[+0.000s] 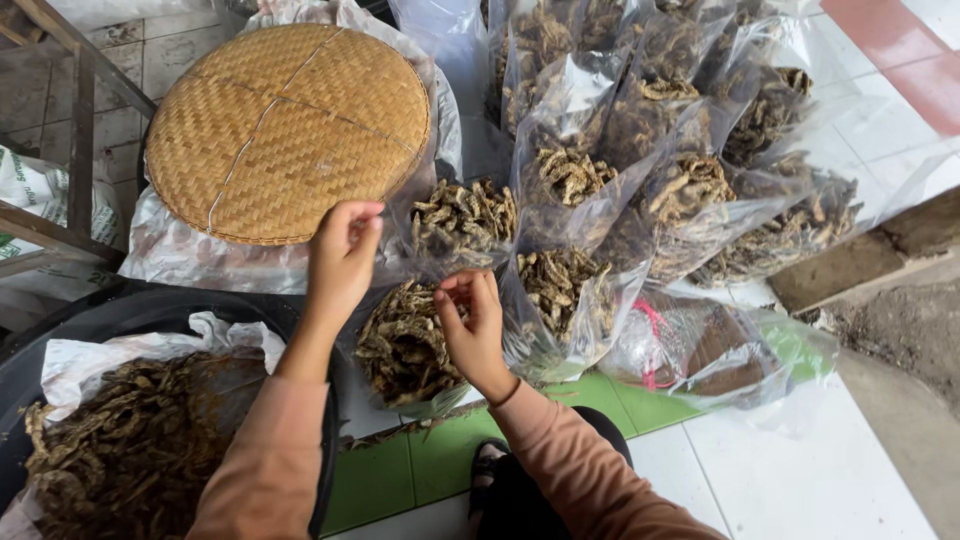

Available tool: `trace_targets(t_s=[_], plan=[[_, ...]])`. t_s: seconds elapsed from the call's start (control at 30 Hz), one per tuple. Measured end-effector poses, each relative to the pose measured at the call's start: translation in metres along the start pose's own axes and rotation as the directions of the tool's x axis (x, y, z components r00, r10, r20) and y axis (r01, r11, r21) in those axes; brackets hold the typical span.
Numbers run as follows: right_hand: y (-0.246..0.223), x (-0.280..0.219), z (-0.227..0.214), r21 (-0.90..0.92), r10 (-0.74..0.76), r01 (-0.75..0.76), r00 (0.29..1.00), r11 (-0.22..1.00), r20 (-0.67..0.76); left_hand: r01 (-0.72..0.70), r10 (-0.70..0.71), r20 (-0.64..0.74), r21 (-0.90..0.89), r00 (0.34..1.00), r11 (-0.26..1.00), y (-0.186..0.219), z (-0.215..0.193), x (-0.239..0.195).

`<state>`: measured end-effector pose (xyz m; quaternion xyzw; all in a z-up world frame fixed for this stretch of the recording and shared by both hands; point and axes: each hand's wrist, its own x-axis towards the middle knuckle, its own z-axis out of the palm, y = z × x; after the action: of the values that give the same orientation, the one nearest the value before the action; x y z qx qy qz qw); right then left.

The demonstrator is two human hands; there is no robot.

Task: The person scoops dried fish from a large black basin lined with paper and places it into clear plastic bags. The person repeatedly fills several bags and arranges them on the floor next to the basin.

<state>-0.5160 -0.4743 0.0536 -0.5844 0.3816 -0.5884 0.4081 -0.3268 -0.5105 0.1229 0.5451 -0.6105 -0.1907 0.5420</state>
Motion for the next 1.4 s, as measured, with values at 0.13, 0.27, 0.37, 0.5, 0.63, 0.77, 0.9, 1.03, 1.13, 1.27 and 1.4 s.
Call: trace_targets(t_s=[0.13,0.27,0.37,0.5,0.63,0.77,0.9,1.03,1.13,1.27,1.4], plan=[[0.019,0.025,-0.004,0.012,0.009,-0.009,1.0,1.0,-0.003,0.103,-0.097,-0.058,0.098,0.994,0.99,0.032,-0.033,-0.029],[0.039,0.042,0.003,0.229,0.102,-0.098,0.995,0.968,-0.003,0.186,-0.161,-0.145,0.182,0.976,0.966,0.09,-0.056,-0.048],[0.047,0.039,0.0,0.521,0.025,-0.026,1.0,0.853,0.009,0.026,-0.009,-0.131,0.128,0.991,0.991,0.128,-0.066,-0.067],[0.049,0.042,-0.024,0.454,0.101,-0.074,0.994,0.888,-0.035,-0.074,0.097,-0.072,0.275,0.993,0.959,0.157,-0.073,-0.075],[0.049,0.049,-0.051,0.462,0.076,-0.04,0.995,0.886,-0.06,-0.261,0.281,-0.007,0.348,0.96,0.9,0.154,-0.075,-0.046],[0.055,0.046,-0.079,0.365,0.078,-0.024,0.988,0.931,-0.136,-0.217,0.237,-0.029,0.312,0.971,0.925,0.098,-0.068,-0.005],[0.046,0.042,-0.078,0.006,-0.109,0.113,0.971,0.994,-0.212,-0.11,0.148,-0.09,0.338,0.985,0.935,0.007,-0.035,0.054],[0.039,0.029,-0.043,-0.093,-0.212,0.201,0.968,0.975,-0.133,-0.063,0.096,-0.064,0.395,0.993,0.917,-0.084,0.015,0.125],[0.037,0.029,-0.02,-0.275,-0.207,0.199,0.978,0.941,-0.001,-0.087,0.108,-0.012,0.512,0.994,0.855,-0.143,0.056,0.179],[0.039,0.045,-0.009,-0.337,-0.105,0.131,0.99,0.932,0.094,-0.185,0.185,0.074,0.687,0.98,0.703,-0.195,0.116,0.263],[0.048,0.06,-0.012,-0.399,-0.001,0.011,1.0,0.917,0.024,-0.232,0.228,0.125,0.81,0.965,0.538,-0.239,0.173,0.335]])
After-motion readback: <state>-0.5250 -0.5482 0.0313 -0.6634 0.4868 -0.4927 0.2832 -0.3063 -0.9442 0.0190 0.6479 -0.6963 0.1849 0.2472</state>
